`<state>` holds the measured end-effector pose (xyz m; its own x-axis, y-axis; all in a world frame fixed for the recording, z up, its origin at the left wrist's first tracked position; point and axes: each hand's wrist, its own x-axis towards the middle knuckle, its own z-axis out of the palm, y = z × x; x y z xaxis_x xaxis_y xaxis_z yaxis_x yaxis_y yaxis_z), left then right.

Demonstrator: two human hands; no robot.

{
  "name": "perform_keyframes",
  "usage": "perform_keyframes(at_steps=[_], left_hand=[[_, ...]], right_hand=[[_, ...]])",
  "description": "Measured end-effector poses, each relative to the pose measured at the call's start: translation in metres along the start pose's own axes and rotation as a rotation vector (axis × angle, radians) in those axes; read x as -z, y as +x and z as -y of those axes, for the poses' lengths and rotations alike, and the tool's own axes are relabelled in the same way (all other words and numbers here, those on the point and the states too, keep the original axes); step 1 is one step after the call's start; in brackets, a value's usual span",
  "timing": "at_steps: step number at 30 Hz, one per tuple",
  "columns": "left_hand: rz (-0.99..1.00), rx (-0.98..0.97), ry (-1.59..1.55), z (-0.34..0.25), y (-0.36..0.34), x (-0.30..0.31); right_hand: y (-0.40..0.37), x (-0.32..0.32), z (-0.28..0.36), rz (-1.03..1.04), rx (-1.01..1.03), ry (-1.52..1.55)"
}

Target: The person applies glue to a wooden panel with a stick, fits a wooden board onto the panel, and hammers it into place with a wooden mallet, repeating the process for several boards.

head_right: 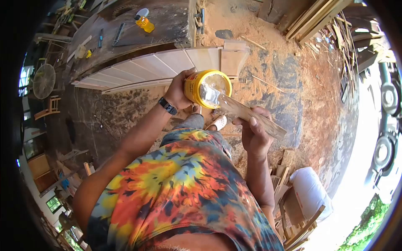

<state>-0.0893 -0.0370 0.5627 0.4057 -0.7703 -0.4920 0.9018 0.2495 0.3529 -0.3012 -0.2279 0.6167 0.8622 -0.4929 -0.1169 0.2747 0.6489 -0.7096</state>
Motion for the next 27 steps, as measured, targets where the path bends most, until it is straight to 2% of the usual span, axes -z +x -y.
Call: perform_keyframes(at_steps=[1, 4, 5, 7, 8, 10, 11, 14, 17, 19, 21, 22, 23, 25, 27], left_hand=[[-0.021, -0.007, 0.007, 0.000, 0.000, 0.007], [0.032, 0.025, -0.053, -0.010, -0.003, 0.020], [0.169, 0.094, -0.161, -0.016, -0.004, 0.032], [0.285, 0.087, -0.225, -0.028, -0.015, 0.032], [0.303, 0.077, -0.219, -0.035, -0.016, 0.036], [0.414, -0.094, -0.146, -0.047, -0.017, 0.046], [0.427, -0.098, -0.157, -0.056, -0.013, 0.053], [0.745, -0.125, -0.064, -0.092, 0.016, 0.078], [0.690, -0.156, -0.244, -0.121, 0.020, 0.058], [0.680, -0.185, -0.275, -0.137, 0.026, 0.062], [0.584, -0.373, -0.035, -0.161, 0.021, 0.054], [0.676, -0.357, 0.003, -0.176, 0.018, 0.048], [0.676, -0.348, 0.009, -0.188, 0.020, 0.048], [0.618, -0.387, 0.336, -0.206, 0.024, 0.053], [0.563, -0.431, 0.331, -0.215, 0.035, 0.058]], right_hand=[[-0.003, -0.005, 0.002, 0.032, 0.003, -0.001], [0.003, -0.018, 0.007, -0.078, 0.162, 0.113], [0.005, -0.015, 0.011, -0.123, 0.198, 0.126], [0.012, -0.011, 0.023, -0.016, 0.209, 0.105], [0.014, -0.007, 0.023, -0.063, 0.235, 0.070], [0.017, -0.004, 0.026, -0.127, 0.285, -0.047], [0.019, -0.007, 0.026, -0.136, 0.308, -0.068], [0.026, -0.003, 0.026, -0.010, 0.364, -0.033], [0.034, -0.039, 0.034, 0.101, 0.453, -0.154], [0.038, -0.048, 0.046, 0.258, 0.403, -0.183], [0.043, -0.063, 0.050, 0.397, 0.378, -0.146], [0.053, -0.066, 0.056, 0.614, 0.314, -0.203], [0.055, -0.069, 0.056, 0.606, 0.321, -0.199], [0.054, -0.074, 0.054, 0.591, 0.235, -0.172], [0.056, -0.080, 0.051, 0.567, 0.229, -0.177]])
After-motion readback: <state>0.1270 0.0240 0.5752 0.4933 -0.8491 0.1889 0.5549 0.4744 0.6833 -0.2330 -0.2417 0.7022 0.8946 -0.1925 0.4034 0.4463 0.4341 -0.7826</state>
